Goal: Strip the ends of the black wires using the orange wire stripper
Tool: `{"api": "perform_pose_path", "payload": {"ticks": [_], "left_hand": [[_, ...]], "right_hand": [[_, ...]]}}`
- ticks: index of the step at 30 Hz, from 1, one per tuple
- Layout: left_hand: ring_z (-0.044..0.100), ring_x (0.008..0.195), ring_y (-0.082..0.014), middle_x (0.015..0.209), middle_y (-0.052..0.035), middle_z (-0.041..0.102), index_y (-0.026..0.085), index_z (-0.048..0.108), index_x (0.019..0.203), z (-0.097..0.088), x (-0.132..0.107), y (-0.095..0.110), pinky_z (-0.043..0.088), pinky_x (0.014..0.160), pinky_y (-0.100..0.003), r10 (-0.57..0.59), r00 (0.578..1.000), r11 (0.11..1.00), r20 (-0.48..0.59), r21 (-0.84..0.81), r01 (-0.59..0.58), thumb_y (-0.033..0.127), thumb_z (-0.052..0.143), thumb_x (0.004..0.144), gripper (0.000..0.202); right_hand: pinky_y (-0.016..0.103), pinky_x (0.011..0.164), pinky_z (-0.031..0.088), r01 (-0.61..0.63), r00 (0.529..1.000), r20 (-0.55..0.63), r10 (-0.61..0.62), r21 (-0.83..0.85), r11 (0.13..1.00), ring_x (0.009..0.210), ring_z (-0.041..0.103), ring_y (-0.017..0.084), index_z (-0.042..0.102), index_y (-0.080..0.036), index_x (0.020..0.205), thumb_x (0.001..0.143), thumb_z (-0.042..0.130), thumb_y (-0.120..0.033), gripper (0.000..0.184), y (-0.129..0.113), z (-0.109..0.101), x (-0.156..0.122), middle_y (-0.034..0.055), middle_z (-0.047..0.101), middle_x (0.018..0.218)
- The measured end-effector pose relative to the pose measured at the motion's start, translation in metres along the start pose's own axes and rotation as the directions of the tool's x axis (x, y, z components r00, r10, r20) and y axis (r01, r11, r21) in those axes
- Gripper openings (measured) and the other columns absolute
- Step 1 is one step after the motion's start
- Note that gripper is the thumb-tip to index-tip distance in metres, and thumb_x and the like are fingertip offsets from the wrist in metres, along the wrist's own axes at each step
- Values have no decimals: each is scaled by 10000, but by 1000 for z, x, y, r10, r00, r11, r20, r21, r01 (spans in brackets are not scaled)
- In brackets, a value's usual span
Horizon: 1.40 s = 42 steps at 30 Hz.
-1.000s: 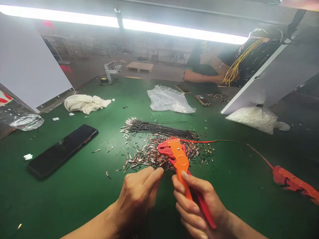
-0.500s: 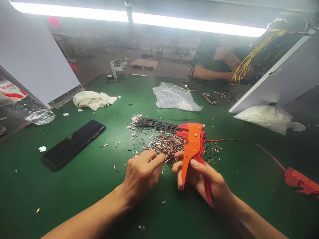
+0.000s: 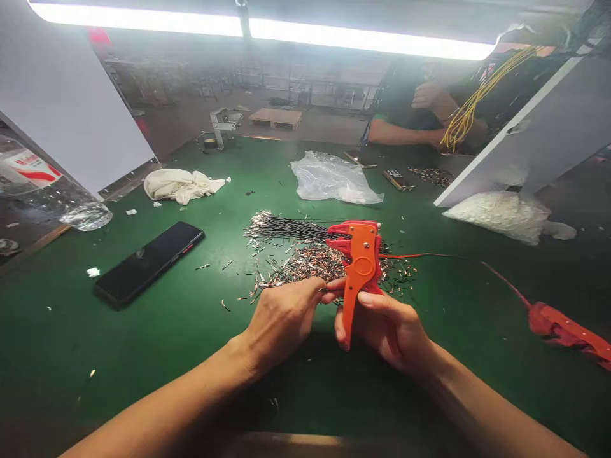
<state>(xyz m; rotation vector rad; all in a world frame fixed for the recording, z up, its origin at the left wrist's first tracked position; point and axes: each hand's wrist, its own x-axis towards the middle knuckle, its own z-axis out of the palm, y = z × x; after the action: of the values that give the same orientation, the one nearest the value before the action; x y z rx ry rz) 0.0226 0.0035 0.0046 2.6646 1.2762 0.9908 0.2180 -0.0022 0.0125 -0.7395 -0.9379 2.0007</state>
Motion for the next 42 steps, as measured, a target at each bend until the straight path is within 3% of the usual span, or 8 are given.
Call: {"api": "perform_pose_path", "payload": {"ticks": [7,12,16,18,22,30,36,42], "left_hand": [[605,573,-137,654,-9,671,173,655,791,-9,-2,-30,387,518,-234,-61,998,984,-10,167,62,173,488,945,227],[595,698,-181,745,-46,688,158,703,872,-23,4,-52,416,631,-283,-120,977,945,-178,282,167,181,559,910,151],[535,679,-180,704,-41,644,162,731,881,-29,7,-56,394,646,-300,-75,954,931,-289,322,171,204,593,902,146],[500,614,-161,629,-17,606,160,737,903,-32,7,-54,365,616,-296,-49,937,930,-346,326,169,201,601,906,143],[414,473,-106,514,44,549,152,722,989,-35,3,-45,324,529,-262,66,906,948,-419,311,74,162,636,887,134],[671,785,-177,950,-57,778,105,660,1113,-18,-7,-19,531,674,-296,410,883,903,-227,239,-358,104,606,869,250],[657,869,-213,998,-41,779,121,700,1057,-20,-4,-4,529,666,-304,477,862,855,-169,314,-412,123,488,932,246],[636,951,-254,1062,-81,765,96,699,1061,-20,-4,-12,537,701,-341,459,866,866,-201,319,-385,73,551,868,244]], "right_hand": [[333,616,518,36,998,41,-37,19,999,661,698,206,575,-157,1104,855,560,-251,267,-6,0,-5,96,725,944],[440,775,537,-222,931,321,175,116,968,872,736,309,565,-155,997,755,638,-267,276,4,6,-15,131,732,952],[541,941,477,-371,883,305,358,-17,929,1049,685,349,631,-121,1042,695,652,-211,360,16,1,-14,201,687,1159],[552,1049,399,-298,924,227,307,-72,952,1189,606,344,642,-133,1140,688,640,-175,454,16,-2,-11,189,607,1328],[499,1172,230,78,995,73,-63,-226,971,1402,371,305,658,-199,1129,728,602,-148,408,4,-7,-7,85,491,1479],[391,854,522,211,977,88,-196,-225,951,946,655,225,627,-254,1130,907,615,-302,229,-2,-5,-10,46,710,1060],[240,803,518,124,992,-8,-127,-141,982,852,639,139,673,-224,1044,784,776,-247,281,15,-5,-7,-1,711,909],[345,661,581,-24,984,177,5,104,994,761,718,225,635,-159,1065,779,678,-189,291,4,-5,-9,88,720,937]]}}
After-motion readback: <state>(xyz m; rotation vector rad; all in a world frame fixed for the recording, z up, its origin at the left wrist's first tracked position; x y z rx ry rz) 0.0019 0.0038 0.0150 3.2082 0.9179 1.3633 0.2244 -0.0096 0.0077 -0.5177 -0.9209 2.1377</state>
